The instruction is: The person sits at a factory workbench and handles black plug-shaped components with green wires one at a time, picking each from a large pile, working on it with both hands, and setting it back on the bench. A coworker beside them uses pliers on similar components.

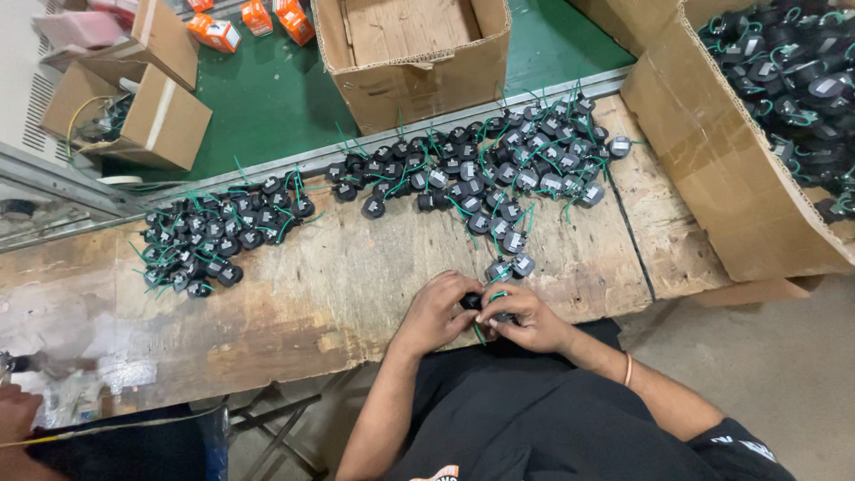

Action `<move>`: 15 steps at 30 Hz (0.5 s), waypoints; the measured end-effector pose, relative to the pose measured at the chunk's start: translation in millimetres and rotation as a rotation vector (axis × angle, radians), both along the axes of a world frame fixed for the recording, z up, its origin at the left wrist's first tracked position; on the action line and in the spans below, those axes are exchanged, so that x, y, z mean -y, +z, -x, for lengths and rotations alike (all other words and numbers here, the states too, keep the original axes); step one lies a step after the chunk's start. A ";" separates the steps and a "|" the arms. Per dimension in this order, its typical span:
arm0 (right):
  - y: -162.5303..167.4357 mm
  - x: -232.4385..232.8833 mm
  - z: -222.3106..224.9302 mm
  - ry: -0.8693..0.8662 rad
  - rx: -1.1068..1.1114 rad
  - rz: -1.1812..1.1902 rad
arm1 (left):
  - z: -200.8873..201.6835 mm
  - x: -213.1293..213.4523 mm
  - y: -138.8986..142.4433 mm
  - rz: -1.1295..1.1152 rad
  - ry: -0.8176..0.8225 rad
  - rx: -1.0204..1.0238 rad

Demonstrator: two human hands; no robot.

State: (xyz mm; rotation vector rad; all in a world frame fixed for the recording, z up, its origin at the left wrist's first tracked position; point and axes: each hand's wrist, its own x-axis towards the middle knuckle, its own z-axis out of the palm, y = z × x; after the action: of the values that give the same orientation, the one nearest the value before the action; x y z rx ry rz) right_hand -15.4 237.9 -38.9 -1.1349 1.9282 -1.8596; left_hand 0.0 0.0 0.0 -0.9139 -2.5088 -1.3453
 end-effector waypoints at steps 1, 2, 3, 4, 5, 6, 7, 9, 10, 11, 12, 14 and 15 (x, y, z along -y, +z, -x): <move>0.2 -0.6 -0.8 -0.013 -0.034 0.011 | -1.0 -2.0 7.9 0.018 0.023 -0.001; 0.3 -0.7 -0.8 -0.024 -0.070 0.023 | -1.9 -3.2 15.2 0.037 0.049 -0.003; 0.4 -0.6 0.2 -0.033 -0.107 0.034 | -2.0 -3.5 21.6 0.055 0.076 -0.007; 0.2 -0.7 0.8 -0.040 -0.118 0.036 | -2.8 -0.5 26.9 0.093 0.078 0.006; -0.5 -1.4 0.7 -0.047 -0.126 0.037 | -4.3 5.3 30.6 0.130 0.080 0.020; -1.7 -1.8 0.4 -0.053 -0.134 0.037 | -5.3 10.9 31.7 0.166 0.082 0.035; -2.8 -2.4 0.4 -0.062 -0.044 0.029 | -5.0 15.3 30.3 0.150 0.142 0.099; -5.2 -3.0 -0.8 -0.076 0.139 0.013 | -5.1 25.4 21.9 0.121 0.265 0.231; -6.3 -3.0 -1.3 -0.109 0.070 0.020 | -3.0 30.1 15.8 0.014 0.377 0.150; -6.5 -3.5 -1.4 -0.144 -0.001 0.026 | 1.8 32.9 9.3 -0.093 0.485 0.067; -6.1 -3.3 -1.2 -0.180 -0.073 0.033 | 5.3 34.1 3.5 -0.201 0.590 -0.020; -4.4 0.7 -2.1 -0.228 -0.032 0.074 | 7.4 30.2 -4.1 -0.516 0.702 0.061; -3.1 3.0 -3.5 -0.252 -0.011 0.093 | 6.9 26.6 -5.5 -0.676 0.756 0.104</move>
State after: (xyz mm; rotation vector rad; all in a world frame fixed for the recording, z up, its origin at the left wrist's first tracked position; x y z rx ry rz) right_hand -11.9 234.9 -42.0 -0.9658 2.0935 -2.0941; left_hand -6.9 -26.6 -5.5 0.2232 -1.8698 -1.7379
